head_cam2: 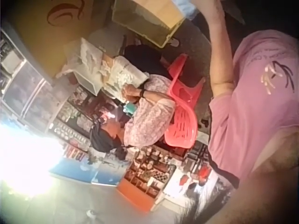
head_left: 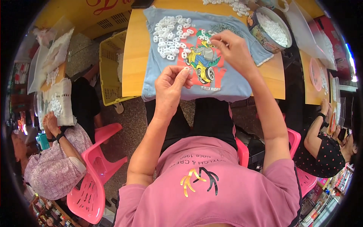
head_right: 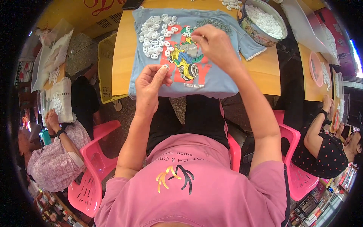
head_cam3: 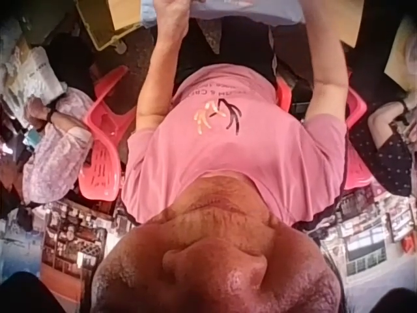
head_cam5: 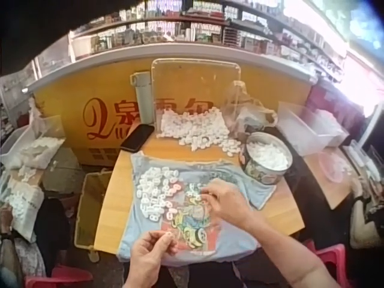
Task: Assembling small white plastic button components at a workbench.
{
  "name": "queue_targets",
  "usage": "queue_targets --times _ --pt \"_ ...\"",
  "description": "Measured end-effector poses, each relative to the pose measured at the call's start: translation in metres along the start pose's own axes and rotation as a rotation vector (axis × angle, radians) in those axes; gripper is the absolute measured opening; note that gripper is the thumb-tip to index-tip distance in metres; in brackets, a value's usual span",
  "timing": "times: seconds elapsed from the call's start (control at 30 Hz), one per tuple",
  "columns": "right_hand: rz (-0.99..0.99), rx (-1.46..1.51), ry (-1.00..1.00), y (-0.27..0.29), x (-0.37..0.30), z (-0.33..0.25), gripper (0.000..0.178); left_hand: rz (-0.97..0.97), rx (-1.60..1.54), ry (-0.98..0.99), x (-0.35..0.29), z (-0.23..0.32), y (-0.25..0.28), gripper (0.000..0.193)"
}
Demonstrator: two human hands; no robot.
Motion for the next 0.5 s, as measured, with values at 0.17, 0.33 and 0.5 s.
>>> queue_targets --times 0.17,0.33,0.5 --pt "-0.069 -0.288 0.131 -0.012 0.012 0.01 0.018 0.019 0.004 0.025 -0.001 -0.003 0.007 0.014" --pt "-0.094 -0.411 0.234 -0.019 0.012 0.007 0.021 0.03 -0.001 0.034 -0.001 -0.001 0.009 0.014" --pt "-0.186 0.553 -0.57 -0.017 -0.004 0.017 0.028 0.019 -0.009 0.044 -0.004 0.005 0.005 0.014"
Point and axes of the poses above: each hand's wrist, its own x-axis towards the middle knuckle, its own y-axis out of the back of the hand, z = x × y, the point moved 5 cm from there along x, towards the middle knuckle, and after that the axes turned 11 degrees about z, right-handed, at the moved point
